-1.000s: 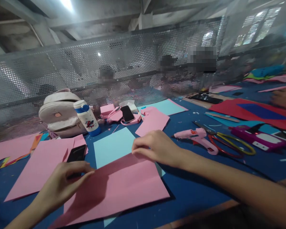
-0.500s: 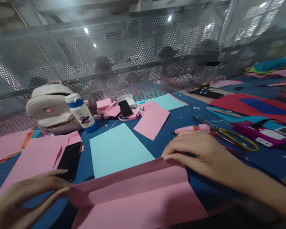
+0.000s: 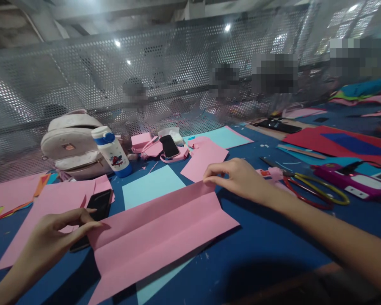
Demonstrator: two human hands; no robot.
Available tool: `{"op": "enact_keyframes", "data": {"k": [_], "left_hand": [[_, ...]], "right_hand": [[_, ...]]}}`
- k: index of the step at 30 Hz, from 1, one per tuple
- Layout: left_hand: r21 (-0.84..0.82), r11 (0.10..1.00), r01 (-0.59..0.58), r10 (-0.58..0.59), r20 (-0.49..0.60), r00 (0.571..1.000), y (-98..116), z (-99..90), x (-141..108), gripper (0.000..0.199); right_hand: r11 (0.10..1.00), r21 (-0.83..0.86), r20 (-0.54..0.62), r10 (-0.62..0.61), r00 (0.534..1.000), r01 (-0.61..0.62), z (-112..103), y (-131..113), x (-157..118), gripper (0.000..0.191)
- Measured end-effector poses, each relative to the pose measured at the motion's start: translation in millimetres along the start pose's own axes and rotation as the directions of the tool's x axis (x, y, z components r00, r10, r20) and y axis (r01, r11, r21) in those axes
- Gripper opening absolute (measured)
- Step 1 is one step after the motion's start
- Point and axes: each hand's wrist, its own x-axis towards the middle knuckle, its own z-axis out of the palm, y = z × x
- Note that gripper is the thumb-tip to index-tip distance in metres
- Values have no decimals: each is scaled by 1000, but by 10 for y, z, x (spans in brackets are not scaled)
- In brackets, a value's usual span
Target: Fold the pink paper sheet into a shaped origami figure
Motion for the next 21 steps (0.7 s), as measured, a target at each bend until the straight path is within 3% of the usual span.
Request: {"op": "enact_keyframes", "data": {"k": [5,14,18,21], "left_hand": [[1,1000,24,-24,56,998,-37,7,18,41],[31,998,-57,58,-30,998,-110,54,6,28],[77,995,-67,68,-12,998,-134,40,-9,29],[90,995,-53,56,-30,998,-201,15,-20,31]], "right_hand": [[999,-38,2,35,999,-35,46,43,11,25],[988,-143,-82,53,995,-64,51,110,-126,26],[971,-184,-154,122,980,-150,8,133,-318,29],[938,-189,-289,229,930,-290,-83,195,-528,31]]}}
